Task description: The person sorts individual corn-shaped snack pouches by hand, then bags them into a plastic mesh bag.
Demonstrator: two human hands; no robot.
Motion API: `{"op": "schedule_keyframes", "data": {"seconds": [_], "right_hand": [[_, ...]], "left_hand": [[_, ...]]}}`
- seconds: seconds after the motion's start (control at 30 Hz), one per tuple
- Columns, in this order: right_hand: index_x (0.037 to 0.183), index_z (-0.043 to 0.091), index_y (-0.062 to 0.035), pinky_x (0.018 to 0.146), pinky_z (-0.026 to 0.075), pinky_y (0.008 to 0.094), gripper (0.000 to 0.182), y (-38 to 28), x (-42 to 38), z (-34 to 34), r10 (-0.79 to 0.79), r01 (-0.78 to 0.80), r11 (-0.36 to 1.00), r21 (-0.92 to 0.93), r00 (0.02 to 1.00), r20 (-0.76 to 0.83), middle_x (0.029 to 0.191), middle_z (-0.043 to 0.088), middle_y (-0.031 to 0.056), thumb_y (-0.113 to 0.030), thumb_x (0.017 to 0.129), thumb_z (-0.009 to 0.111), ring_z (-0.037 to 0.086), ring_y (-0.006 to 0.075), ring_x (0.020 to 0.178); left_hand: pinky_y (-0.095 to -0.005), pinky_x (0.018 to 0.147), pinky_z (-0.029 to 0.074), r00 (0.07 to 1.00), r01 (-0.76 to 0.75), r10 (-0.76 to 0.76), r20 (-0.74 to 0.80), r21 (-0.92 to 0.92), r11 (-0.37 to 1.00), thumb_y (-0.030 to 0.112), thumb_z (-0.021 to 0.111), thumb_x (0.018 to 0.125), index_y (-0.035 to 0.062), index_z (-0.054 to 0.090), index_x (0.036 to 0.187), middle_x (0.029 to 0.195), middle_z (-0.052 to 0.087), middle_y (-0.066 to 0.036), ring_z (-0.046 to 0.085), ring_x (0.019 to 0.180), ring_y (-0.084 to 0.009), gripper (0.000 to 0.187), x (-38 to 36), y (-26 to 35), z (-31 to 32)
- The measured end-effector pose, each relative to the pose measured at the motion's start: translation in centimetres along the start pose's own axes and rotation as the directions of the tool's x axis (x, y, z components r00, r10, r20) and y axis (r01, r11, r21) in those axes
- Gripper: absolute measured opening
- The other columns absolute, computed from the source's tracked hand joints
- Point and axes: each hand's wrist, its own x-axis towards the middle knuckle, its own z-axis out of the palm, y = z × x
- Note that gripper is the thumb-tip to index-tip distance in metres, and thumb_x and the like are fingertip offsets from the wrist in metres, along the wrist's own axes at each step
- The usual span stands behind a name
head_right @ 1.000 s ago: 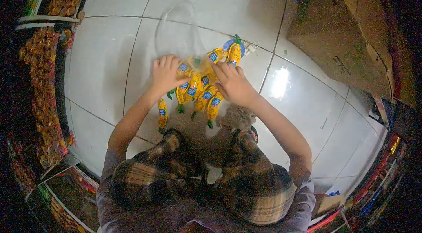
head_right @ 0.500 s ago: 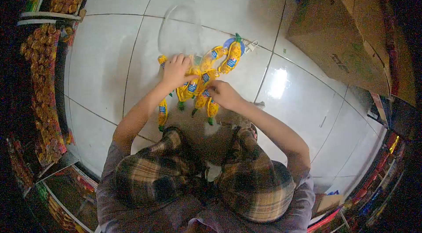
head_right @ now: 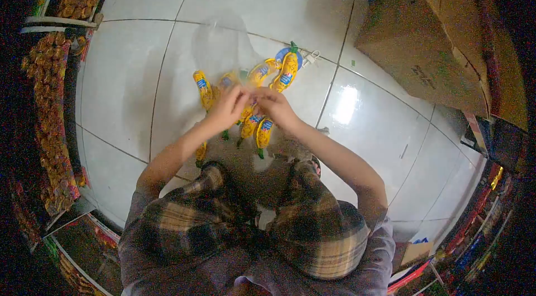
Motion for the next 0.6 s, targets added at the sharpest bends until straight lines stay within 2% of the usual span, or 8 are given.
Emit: {"op": "schedule_keyframes", "data": {"seconds": [0.07, 0.13, 0.2, 0.27, 0.33, 0.37, 0.43, 0.6], "right_hand": [[0.091, 0.047, -0.0012, 0.048, 0.041, 0.0260, 0.017, -1.7, -1.2, 1.0, 0.074, -0.074, 0.994, 0.085, 0.997, 0.000, 0.069, 0.051, 0.0069, -0.008, 0.075, 0.044, 0.048, 0.0133, 0.049], [0.087, 0.048, -0.0020, 0.041, 0.039, 0.0262, 0.014, -2.9, -2.2, 1.8, 0.154, -0.153, 0.973, 0.173, 0.988, 0.010, 0.064, 0.050, 0.0065, -0.010, 0.075, 0.045, 0.045, 0.0126, 0.042], [0.070, 0.045, -0.0065, 0.035, 0.033, 0.0267, 0.016, -4.0, -3.0, 1.9, 0.157, -0.117, 0.972, 0.202, 0.969, -0.192, 0.054, 0.041, 0.0017, -0.020, 0.077, 0.048, 0.035, 0.0128, 0.035], [0.063, 0.041, -0.0084, 0.042, 0.039, 0.0275, 0.025, -4.2, -3.3, 1.8, 0.252, -0.207, 0.951, 0.230, 0.950, -0.187, 0.052, 0.037, 0.0004, -0.027, 0.076, 0.049, 0.034, 0.0127, 0.038], [0.065, 0.045, -0.0063, 0.054, 0.042, 0.0287, 0.025, -3.9, -3.8, 2.6, 0.111, -0.063, 0.969, 0.238, 0.975, -0.194, 0.056, 0.044, 0.0021, -0.028, 0.078, 0.046, 0.043, 0.0140, 0.047], [0.082, 0.051, 0.0009, 0.065, 0.042, 0.0279, 0.027, -3.5, -3.8, 2.2, 0.052, -0.030, 0.949, 0.312, 0.997, -0.062, 0.078, 0.055, 0.0102, -0.025, 0.079, 0.046, 0.054, 0.0186, 0.072], [0.085, 0.052, 0.0010, 0.070, 0.041, 0.0298, 0.026, -3.1, -3.9, 2.2, -0.071, 0.084, 0.944, 0.318, 0.996, -0.052, 0.084, 0.055, 0.0105, -0.023, 0.078, 0.046, 0.053, 0.0195, 0.077], [0.091, 0.052, 0.0022, 0.081, 0.035, 0.0343, 0.025, -2.5, -3.2, 0.5, -0.175, 0.189, 0.963, 0.194, 0.981, -0.086, 0.095, 0.054, 0.0123, -0.016, 0.076, 0.046, 0.050, 0.0247, 0.090]], "left_hand": [[-0.0398, 0.056, 0.039, 0.986, -0.153, 0.145, -0.086, -0.094, 0.984, 0.014, 0.043, 0.078, 0.0014, 0.041, 0.082, 0.079, 0.048, -0.016, 0.049, 0.066, -0.0337, 0.014, -0.7, 2.1, 0.4], [-0.0344, 0.060, 0.038, 1.000, -0.014, 0.014, -0.002, -0.101, 0.995, 0.008, 0.042, 0.078, 0.0013, 0.040, 0.086, 0.080, 0.046, -0.015, 0.048, 0.068, -0.0288, 0.011, -1.2, 3.2, -0.1], [-0.0337, 0.057, 0.038, 0.997, -0.076, 0.079, 0.022, -0.104, 0.992, 0.007, 0.042, 0.078, 0.0015, 0.040, 0.087, 0.078, 0.046, -0.015, 0.048, 0.066, -0.0273, 0.011, -0.5, 3.3, -0.7], [-0.0315, 0.057, 0.038, 0.998, -0.022, 0.032, 0.057, -0.168, 0.986, 0.006, 0.041, 0.078, 0.0014, 0.040, 0.086, 0.075, 0.045, -0.014, 0.047, 0.065, -0.0253, 0.010, -0.6, 3.8, -1.1], [-0.0293, 0.054, 0.037, 0.989, -0.062, 0.086, 0.118, -0.191, 0.980, 0.006, 0.040, 0.079, 0.0014, 0.040, 0.086, 0.073, 0.045, -0.013, 0.046, 0.062, -0.0213, 0.009, -0.8, 4.0, -0.8], [-0.0293, 0.054, 0.037, 0.989, -0.063, 0.088, 0.121, -0.195, 0.979, 0.006, 0.040, 0.079, 0.0014, 0.040, 0.086, 0.073, 0.045, -0.013, 0.046, 0.062, -0.0213, 0.009, -0.9, 4.0, -0.5], [-0.0283, 0.054, 0.037, 0.998, 0.052, -0.037, 0.044, -0.412, 0.910, 0.006, 0.040, 0.079, 0.0016, 0.041, 0.086, 0.072, 0.045, -0.011, 0.046, 0.061, -0.0189, 0.008, -1.1, 3.7, 0.1], [-0.0326, 0.056, 0.038, 0.999, -0.048, 0.049, -0.001, -0.281, 0.959, 0.005, 0.041, 0.077, 0.0017, 0.041, 0.083, 0.073, 0.045, -0.013, 0.049, 0.066, -0.0265, 0.007, -1.3, 4.7, -1.2]]}}
